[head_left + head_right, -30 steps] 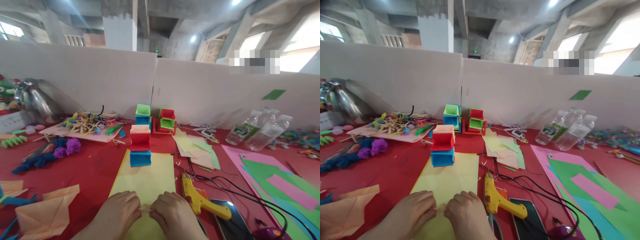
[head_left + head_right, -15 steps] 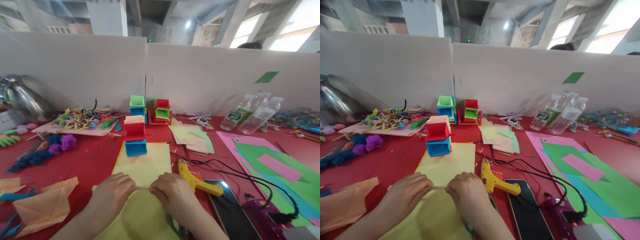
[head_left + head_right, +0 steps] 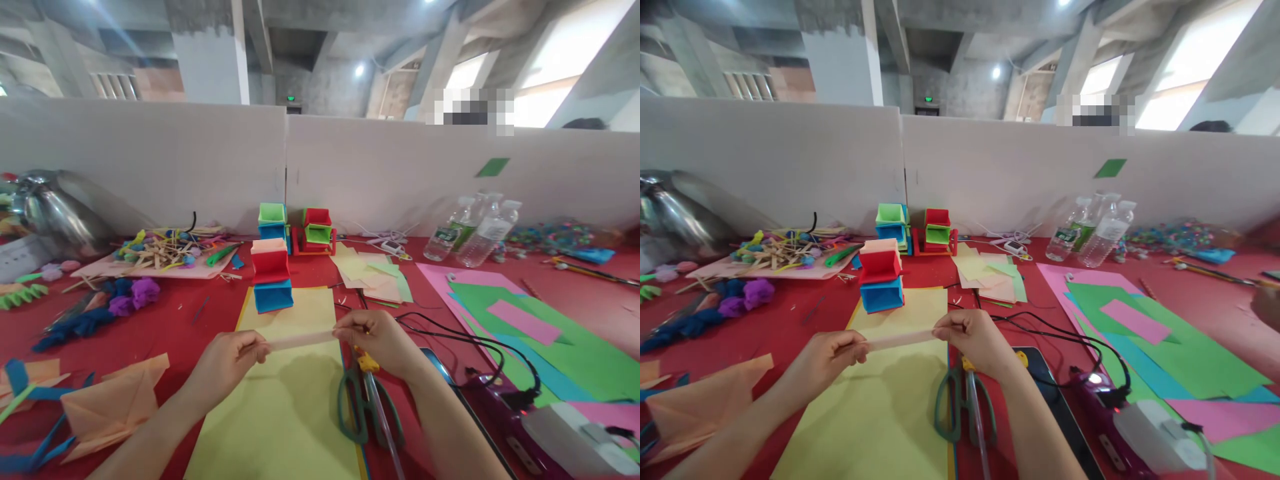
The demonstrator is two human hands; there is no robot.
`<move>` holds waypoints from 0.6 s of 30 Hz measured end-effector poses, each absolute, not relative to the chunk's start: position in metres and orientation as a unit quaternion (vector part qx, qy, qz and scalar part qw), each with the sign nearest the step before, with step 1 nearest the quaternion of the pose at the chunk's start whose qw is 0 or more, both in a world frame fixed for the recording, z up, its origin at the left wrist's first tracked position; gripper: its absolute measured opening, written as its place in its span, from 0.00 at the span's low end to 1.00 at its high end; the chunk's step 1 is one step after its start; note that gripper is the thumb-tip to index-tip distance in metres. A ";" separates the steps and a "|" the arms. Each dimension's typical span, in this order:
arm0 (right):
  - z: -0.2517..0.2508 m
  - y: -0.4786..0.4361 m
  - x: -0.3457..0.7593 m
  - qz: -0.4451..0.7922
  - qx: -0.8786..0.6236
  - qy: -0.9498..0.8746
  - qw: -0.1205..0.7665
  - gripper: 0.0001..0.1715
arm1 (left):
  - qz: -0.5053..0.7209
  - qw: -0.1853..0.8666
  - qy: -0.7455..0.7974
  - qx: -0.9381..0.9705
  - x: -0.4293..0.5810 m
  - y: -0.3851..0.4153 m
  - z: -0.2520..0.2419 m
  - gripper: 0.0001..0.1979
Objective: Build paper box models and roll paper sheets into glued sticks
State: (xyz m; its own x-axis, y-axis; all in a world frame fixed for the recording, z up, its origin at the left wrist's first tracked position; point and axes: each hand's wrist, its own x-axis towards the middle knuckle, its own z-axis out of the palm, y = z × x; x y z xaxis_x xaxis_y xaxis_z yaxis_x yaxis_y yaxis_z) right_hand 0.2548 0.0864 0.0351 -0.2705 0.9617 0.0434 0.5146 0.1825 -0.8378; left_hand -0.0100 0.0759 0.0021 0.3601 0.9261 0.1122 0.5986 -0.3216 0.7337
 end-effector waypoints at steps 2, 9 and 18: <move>0.037 0.087 0.259 0.394 -0.524 -0.690 0.308 0.12 | 0.287 0.331 0.491 0.753 -0.009 0.076 0.000 0.18; 0.060 0.094 0.265 0.397 -0.540 -0.648 0.362 0.14 | 0.339 0.396 0.476 0.708 -0.002 0.076 -0.007 0.18; 0.079 0.059 0.246 0.211 -0.535 -0.709 0.408 0.09 | 0.379 0.216 0.480 0.761 -0.010 0.079 -0.009 0.11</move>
